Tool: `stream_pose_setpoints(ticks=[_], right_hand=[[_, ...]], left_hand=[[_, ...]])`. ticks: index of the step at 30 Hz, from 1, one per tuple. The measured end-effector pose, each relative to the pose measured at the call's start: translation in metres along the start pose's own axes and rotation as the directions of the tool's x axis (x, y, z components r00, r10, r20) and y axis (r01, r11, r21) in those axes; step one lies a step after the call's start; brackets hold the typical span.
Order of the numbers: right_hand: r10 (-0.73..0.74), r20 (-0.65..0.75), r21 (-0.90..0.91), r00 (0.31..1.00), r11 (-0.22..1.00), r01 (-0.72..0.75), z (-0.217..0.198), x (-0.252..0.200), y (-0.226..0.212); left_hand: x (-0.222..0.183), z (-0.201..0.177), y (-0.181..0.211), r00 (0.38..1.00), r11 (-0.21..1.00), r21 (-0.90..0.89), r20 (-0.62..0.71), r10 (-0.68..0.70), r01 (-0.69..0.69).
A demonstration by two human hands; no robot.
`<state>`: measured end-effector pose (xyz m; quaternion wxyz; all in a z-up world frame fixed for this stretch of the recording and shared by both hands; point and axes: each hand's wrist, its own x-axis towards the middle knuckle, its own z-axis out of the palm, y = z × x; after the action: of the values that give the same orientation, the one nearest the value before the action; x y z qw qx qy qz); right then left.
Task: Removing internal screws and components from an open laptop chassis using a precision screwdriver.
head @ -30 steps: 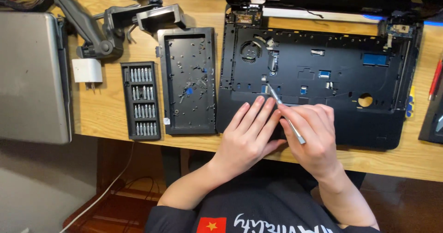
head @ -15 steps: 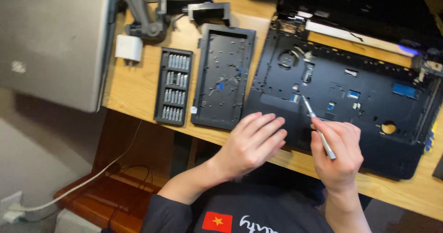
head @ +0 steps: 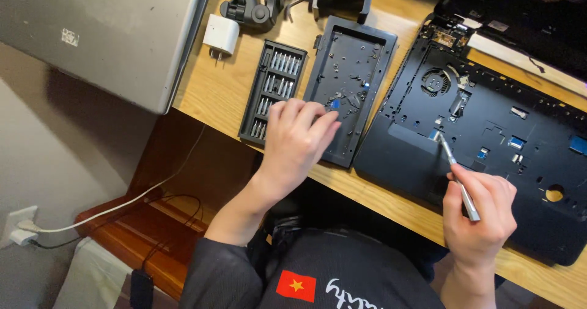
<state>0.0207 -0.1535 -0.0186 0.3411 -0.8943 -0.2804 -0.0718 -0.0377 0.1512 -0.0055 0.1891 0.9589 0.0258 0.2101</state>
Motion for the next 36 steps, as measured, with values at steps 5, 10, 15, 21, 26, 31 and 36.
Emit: stream_pose_setpoints(ticks=[5,10,15,21,26,31,36], right_hand=[[0.031,-0.004,0.013,1.0,0.999,-0.031,0.002,-0.002,-0.001],[0.039,-0.003,0.032,0.999,0.999,-0.039,0.001,-0.001,0.0],[0.044,-0.002,0.04,0.999,0.998,-0.043,0.0,-0.003,0.003],[0.033,-0.002,0.038,0.999,0.999,-0.033,0.003,-0.008,0.007],[0.057,-0.009,0.039,0.998,0.998,-0.057,0.005,-0.01,0.007],[0.061,-0.015,0.036,0.998,0.998,-0.061,0.005,-0.01,0.009],[0.062,-0.026,0.062,0.998,0.996,-0.061,0.005,-0.008,0.005]], left_hand=[[0.009,0.016,0.004,1.0,1.0,-0.001,-0.003,-0.014,0.014],[0.016,0.022,0.002,0.999,1.0,-0.022,0.037,-0.014,0.015],[0.015,0.009,-0.01,0.999,0.991,-0.122,0.026,-0.043,0.045],[0.004,-0.004,-0.014,0.999,0.992,-0.119,0.025,-0.032,0.034],[-0.001,-0.002,-0.002,0.994,0.979,-0.202,0.104,0.031,-0.009],[0.001,0.009,0.001,0.992,0.983,-0.179,0.116,0.058,-0.036],[0.001,0.017,0.003,0.99,0.993,-0.109,0.121,0.067,-0.054]])
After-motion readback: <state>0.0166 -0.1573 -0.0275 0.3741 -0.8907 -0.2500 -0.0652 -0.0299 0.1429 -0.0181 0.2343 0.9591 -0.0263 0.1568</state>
